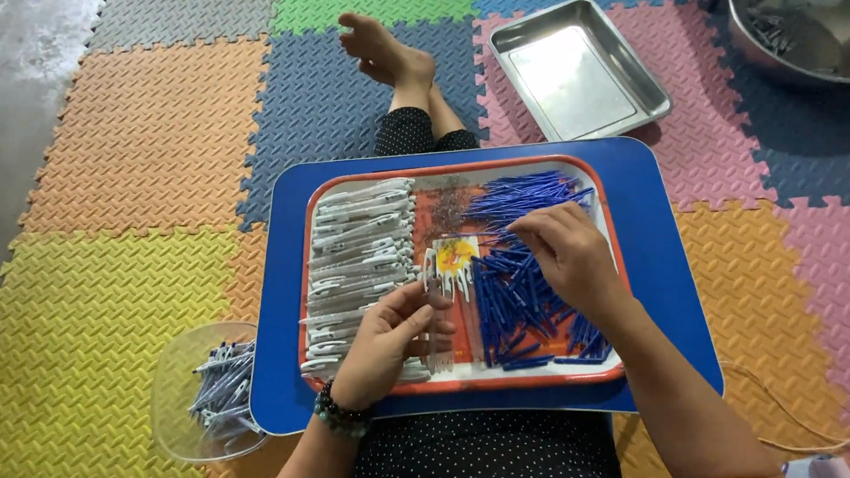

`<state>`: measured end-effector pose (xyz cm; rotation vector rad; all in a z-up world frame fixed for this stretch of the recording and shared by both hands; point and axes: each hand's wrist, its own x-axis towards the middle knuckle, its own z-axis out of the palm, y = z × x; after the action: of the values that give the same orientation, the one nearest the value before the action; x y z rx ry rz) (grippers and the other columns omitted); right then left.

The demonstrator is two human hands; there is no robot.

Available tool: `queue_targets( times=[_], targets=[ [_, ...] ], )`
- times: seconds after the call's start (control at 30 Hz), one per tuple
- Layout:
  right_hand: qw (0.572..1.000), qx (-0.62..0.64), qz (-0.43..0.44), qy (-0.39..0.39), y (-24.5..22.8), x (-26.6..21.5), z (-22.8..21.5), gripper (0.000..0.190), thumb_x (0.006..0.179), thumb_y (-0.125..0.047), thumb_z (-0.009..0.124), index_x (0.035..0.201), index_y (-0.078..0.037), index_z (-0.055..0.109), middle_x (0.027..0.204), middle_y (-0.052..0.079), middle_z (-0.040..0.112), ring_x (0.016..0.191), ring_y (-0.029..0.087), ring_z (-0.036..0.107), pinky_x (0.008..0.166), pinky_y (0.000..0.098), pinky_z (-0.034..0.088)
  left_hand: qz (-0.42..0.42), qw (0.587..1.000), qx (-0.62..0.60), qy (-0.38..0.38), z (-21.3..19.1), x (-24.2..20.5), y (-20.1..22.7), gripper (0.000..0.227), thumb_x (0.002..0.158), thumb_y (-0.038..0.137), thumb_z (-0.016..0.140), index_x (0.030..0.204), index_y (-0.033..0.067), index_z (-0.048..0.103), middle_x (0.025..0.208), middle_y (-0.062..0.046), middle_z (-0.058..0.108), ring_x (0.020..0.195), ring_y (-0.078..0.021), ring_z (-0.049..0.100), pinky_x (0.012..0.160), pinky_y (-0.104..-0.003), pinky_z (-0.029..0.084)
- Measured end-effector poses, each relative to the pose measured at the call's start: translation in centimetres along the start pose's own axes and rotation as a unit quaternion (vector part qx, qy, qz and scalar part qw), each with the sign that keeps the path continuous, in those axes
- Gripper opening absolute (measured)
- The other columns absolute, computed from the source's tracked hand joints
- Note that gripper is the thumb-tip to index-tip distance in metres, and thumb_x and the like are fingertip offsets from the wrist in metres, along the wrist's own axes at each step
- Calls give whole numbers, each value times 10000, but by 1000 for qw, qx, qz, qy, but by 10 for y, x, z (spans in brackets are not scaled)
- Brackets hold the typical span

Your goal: Assembling pens by manually inserting blue ink refills into white pen barrels.

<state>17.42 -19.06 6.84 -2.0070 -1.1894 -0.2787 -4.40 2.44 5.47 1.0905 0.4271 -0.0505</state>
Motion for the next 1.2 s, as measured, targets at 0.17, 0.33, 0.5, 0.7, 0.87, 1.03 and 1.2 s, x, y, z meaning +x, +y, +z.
queue_targets(
  times=[0.17, 0.33, 0.5, 0.7, 0.87, 1.03, 1.2],
  targets=[
    [1000, -17, -5, -12, -2, 0, 1, 171, 974, -26, 821, 1131, -87, 852, 1106, 50, 831, 992, 182, 677, 895, 324, 590, 3, 1000, -4, -7, -1, 2, -1, 448, 1071, 65, 637, 1512, -20, 638, 1316, -186, 742, 1086, -271, 770, 946, -437, 723],
    [999, -21, -11, -23, 4, 0, 4, 169, 974, -38, 826, 1130, -92, 858, 1105, 40, 836, 987, 180, 674, 887, 318, 595, 4, 1000, -14, -8, -3, 7, -6, 498, 1066, 67, 641, 1554, -28, 602, 1353, -207, 750, 1098, -278, 775, 930, -435, 724],
    [998, 14, -56, 26, 14, -1, 3, 91, 1098, -22, 801, 1155, -77, 845, 1045, 51, 791, 1031, 257, 724, 950, 372, 604, 64, 997, -26, 32, -2, 13, -11, 441, 1085, 61, 683, 1516, -28, 660, 1270, -228, 799, 1000, -348, 847, 804, -553, 754],
    [999, 6, -51, -3, 18, 3, -1, 96, 1143, -74, 765, 1198, -92, 841, 1044, 58, 775, 1044, 270, 710, 947, 397, 617, 62, 998, -25, 22, -1, 17, -10, 447, 1079, 56, 693, 1515, -37, 660, 1272, -222, 801, 989, -326, 847, 795, -519, 756],
    [997, -16, -80, 16, 17, 2, -10, 136, 1126, -92, 756, 1218, -139, 844, 1062, 48, 750, 1064, 263, 686, 971, 419, 605, 59, 997, 47, 26, -6, 10, -15, 419, 1074, 47, 704, 1484, -34, 697, 1249, -191, 823, 969, -264, 837, 832, -464, 751],
    [992, -37, -117, 22, 21, 1, -17, 269, 1123, -45, 698, 1267, -211, 852, 1103, 62, 723, 1128, 289, 682, 993, 448, 601, 64, 987, 148, 8, -8, 2, -12, 408, 1074, 57, 713, 1477, 5, 740, 1200, -119, 829, 962, -172, 775, 841, -404, 731],
    [966, -214, -145, -12, -19, 15, -37, 146, 934, -110, 832, 1043, -199, 870, 1405, 124, 717, 1428, 330, 589, 1286, 485, 468, 39, 961, 269, -58, -5, -8, 0, 421, 1047, 69, 695, 1462, 45, 760, 1119, -68, 830, 821, -114, 705, 707, -252, 615]
  ],
)
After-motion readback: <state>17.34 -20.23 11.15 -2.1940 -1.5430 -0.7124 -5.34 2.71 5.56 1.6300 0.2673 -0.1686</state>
